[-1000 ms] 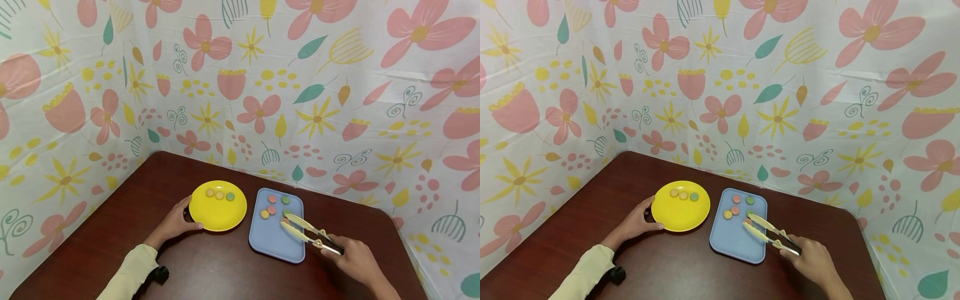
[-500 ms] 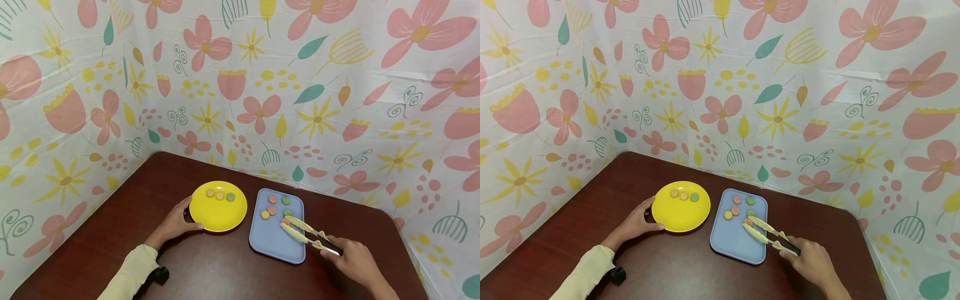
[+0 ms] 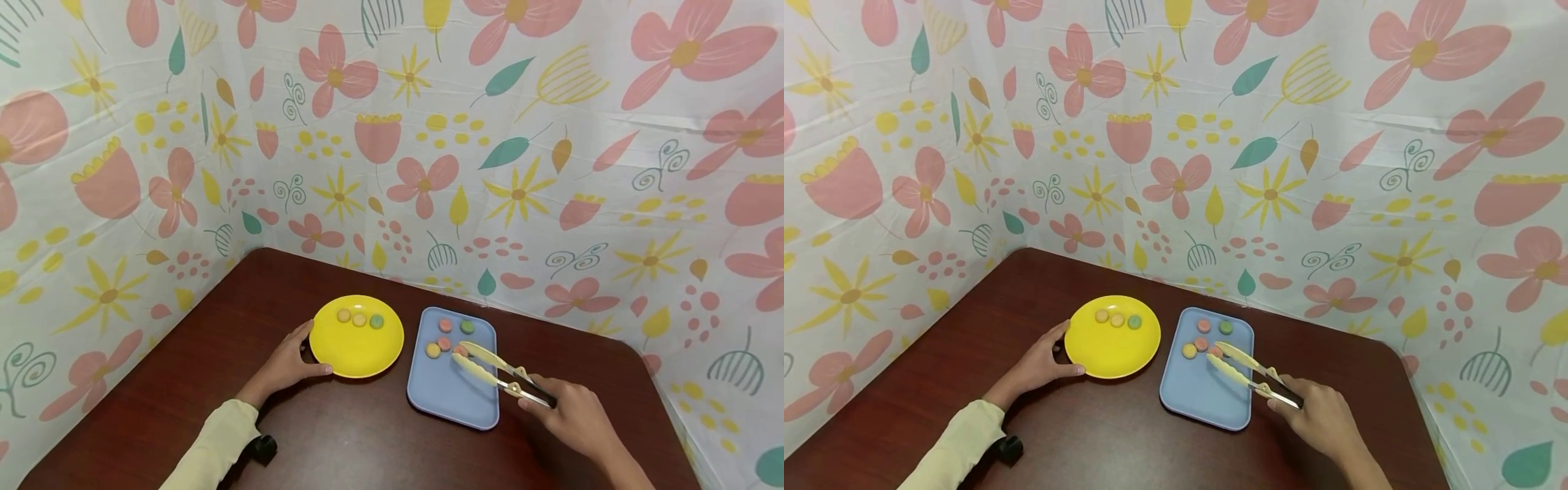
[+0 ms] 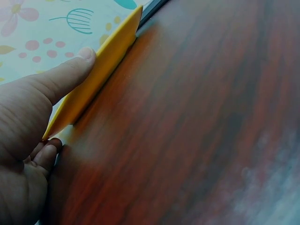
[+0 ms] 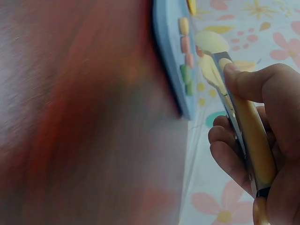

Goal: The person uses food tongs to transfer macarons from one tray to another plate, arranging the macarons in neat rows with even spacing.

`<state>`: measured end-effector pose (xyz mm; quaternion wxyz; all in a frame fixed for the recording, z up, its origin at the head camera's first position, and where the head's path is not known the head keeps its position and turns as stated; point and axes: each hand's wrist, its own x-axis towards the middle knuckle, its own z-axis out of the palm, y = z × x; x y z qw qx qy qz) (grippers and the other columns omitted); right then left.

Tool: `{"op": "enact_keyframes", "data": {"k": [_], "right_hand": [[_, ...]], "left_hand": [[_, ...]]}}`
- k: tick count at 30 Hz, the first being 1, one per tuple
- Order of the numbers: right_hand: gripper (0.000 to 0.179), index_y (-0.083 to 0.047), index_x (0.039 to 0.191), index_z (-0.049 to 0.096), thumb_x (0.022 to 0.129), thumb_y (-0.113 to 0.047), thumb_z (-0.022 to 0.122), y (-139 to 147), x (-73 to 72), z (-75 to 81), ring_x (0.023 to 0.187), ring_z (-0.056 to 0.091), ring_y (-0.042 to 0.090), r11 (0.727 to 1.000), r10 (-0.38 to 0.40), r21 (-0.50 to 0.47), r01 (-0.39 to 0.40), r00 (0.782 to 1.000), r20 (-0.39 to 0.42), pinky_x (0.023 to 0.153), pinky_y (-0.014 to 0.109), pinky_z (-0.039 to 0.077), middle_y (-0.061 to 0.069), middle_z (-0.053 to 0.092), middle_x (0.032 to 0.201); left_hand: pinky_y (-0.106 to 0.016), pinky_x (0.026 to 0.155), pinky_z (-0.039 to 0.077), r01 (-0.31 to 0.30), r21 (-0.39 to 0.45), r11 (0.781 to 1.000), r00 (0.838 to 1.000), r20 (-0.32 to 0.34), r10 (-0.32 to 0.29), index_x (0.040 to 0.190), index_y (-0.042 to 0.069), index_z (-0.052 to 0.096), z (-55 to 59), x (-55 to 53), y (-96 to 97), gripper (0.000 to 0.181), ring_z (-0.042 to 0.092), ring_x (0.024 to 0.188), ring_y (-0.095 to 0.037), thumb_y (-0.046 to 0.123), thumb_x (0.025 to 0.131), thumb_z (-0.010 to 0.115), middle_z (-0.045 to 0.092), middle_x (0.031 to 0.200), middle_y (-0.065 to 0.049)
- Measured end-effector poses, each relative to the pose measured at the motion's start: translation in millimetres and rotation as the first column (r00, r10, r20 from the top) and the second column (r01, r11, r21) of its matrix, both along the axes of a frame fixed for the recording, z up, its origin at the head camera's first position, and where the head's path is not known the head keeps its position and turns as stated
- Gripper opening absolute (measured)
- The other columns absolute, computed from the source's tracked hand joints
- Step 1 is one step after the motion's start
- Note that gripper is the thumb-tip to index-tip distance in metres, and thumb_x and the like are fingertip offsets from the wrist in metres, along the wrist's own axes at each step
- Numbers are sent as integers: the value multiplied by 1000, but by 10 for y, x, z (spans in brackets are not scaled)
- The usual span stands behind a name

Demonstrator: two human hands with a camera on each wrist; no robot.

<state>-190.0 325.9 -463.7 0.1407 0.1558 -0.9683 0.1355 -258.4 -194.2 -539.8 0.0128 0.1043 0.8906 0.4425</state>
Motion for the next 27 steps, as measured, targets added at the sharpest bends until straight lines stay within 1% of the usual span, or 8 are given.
{"op": "enact_keyframes", "data": {"k": [3, 10, 15, 16, 19, 22, 25, 27], "right_hand": [[49, -13, 113, 72, 78, -47, 76, -72, -42, 60, 76, 65, 16, 1000, 19, -3, -19, 1000, -18, 63, 43, 49, 1, 72, 95], [53, -10, 115, 71, 77, -46, 77, -300, -160, 194, 71, 59, 9, 998, 66, 7, -66, 997, -36, 61, 37, 47, 1, 72, 98], [52, -6, 116, 70, 78, -41, 78, -479, -266, 280, 67, 55, 5, 994, 105, -10, -106, 994, -23, 58, 30, 43, 3, 72, 100], [53, -6, 117, 70, 78, -41, 77, -518, -287, 297, 63, 51, 4, 994, 110, -19, -110, 994, -12, 57, 28, 41, 2, 71, 97], [54, -8, 120, 68, 80, -43, 75, -635, -353, 342, 54, 42, 3, 992, 120, -43, -119, 992, 27, 52, 24, 35, -3, 68, 82], [56, -10, 122, 67, 80, -48, 73, -747, -416, 369, 52, 39, 2, 991, 130, -49, -128, 991, 44, 51, 23, 34, -4, 67, 80], [57, -11, 123, 67, 80, -48, 73, -850, -476, 388, 51, 38, 3, 988, 148, -45, -146, 988, 45, 50, 23, 34, -7, 64, 73], [57, -11, 124, 66, 80, -47, 74, -915, -512, 400, 48, 34, 4, 985, 170, -40, -168, 985, 39, 48, 23, 32, -10, 56, 62]], "left_hand": [[-52, 104, 36, 1, -9, 1000, 1000, -2, -1, 153, 11, 20, -8, -9, 5, 117, 25, 140, -33, 56, 65, 82, 23, 156, -11], [-51, 104, 36, 1, 5, 1000, 1000, 3, -1, 153, 11, 21, 12, 2, 6, 118, 25, 140, -32, 57, 63, 83, 24, 156, -10], [-51, 103, 38, 2, 3, 1000, 1000, -11, -2, 153, 11, 21, -10, -4, 1, 117, 26, 140, -33, 57, 64, 82, 24, 156, -11], [-51, 103, 38, 2, 3, 1000, 1000, -12, -2, 153, 11, 21, -11, -5, 0, 117, 26, 140, -33, 57, 64, 82, 24, 156, -11], [-51, 102, 39, 4, 2, 1000, 1000, -13, -4, 153, 10, 20, -9, -7, 0, 118, 26, 140, -33, 57, 64, 81, 23, 156, -11], [-50, 103, 38, 0, 8, 1000, 1000, -1, 0, 153, 11, 21, 14, 1, 4, 118, 26, 140, -32, 57, 63, 82, 24, 156, -10], [-50, 103, 38, -5, 4, 1000, 1000, 3, 5, 153, 11, 21, 23, 5, 7, 118, 26, 140, -32, 57, 63, 82, 24, 156, -10], [-50, 104, 38, -5, -2, 1000, 1000, 2, 5, 153, 11, 21, 21, 5, 7, 118, 27, 140, -31, 58, 63, 82, 24, 155, -10]]}}
